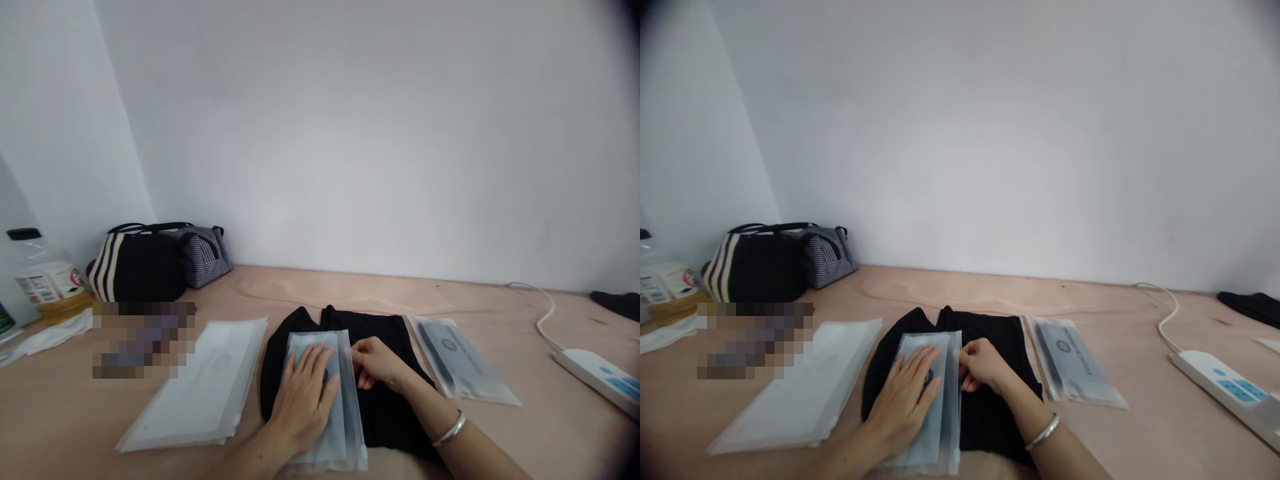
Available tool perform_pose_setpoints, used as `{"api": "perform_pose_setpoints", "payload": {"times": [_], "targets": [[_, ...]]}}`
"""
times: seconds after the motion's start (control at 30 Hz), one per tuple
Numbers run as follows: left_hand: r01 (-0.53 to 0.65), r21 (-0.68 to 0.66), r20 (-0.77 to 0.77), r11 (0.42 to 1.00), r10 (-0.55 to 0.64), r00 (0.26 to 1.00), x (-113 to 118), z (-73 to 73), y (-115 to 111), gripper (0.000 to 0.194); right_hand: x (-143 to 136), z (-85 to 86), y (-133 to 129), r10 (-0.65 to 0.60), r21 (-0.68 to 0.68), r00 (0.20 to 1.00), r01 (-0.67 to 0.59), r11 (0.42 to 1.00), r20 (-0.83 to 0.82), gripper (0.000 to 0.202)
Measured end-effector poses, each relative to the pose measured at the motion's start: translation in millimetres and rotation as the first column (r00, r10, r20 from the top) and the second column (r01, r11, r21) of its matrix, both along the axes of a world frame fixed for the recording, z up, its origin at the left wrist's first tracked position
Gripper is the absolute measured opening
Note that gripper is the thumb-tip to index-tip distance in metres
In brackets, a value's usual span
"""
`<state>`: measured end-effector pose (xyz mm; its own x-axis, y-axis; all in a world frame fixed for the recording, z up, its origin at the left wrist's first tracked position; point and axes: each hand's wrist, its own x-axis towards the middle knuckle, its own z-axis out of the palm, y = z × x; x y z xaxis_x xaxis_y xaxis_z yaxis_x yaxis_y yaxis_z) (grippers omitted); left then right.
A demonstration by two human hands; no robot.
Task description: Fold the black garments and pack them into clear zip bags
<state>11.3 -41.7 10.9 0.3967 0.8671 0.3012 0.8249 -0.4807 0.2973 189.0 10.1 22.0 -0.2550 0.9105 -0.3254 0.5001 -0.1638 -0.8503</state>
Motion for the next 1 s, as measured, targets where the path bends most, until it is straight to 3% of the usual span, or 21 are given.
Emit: {"api": "perform_pose_setpoints", "payload": {"times": [0.1, 0.3, 0.4, 0.5, 0.67, 0.83, 0.9, 1.0], "targets": [[-0.006, 0.014, 0.017, 1.0, 0.005, 1.0, 0, 0.0, 0, 0.044, -15, -4.2, 1, 0.012, 0.05, 0.998, -0.015, 0.999, 0.056, 0.025], [-0.035, 0.04, -0.028, 0.999, 0.036, 0.999, -1, -5.0, 0, 0.047, -31, -2.7, -15, 0.0, 0.279, 0.994, -0.03, 0.96, 0.109, 0.011], [-0.091, 0.006, -0.074, 0.996, 0.091, 0.993, -1, -8.3, 0, 0.052, -11, -6.5, -22, -0.145, 0.393, 0.988, 0.114, 0.912, 0.049, 0.026], [-0.114, -0.036, -0.129, 0.993, 0.108, 0.986, 0, -8.8, 0, 0.057, 26, -9.1, -19, -0.39, 0.437, 0.909, 0.294, 0.85, 0.149, 0.036], [-0.112, -0.056, -0.158, 0.992, 0.102, 0.982, 3, -6.4, -1, 0.058, 78, 3.8, 7, -0.474, 0.487, 0.828, 0.294, 0.823, 0.301, 0.032], [-0.133, -0.053, -0.137, 0.99, 0.125, 0.983, 3, -7.2, -1, 0.056, 78, 21.6, 17, -0.564, 0.558, 0.726, 0.299, 0.774, 0.393, 0.042], [-0.167, -0.037, -0.11, 0.985, 0.162, 0.981, 1, -6.1, 0, 0.051, 65, 20.3, 9, -0.581, 0.647, 0.677, 0.2, 0.736, 0.451, 0.045], [-0.217, 0.001, -0.042, 0.976, 0.217, 0.975, -5, -0.8, 3, 0.039, 44, 3.6, -5, -0.465, 0.672, 0.629, -0.125, 0.73, 0.623, 0.05]]}}
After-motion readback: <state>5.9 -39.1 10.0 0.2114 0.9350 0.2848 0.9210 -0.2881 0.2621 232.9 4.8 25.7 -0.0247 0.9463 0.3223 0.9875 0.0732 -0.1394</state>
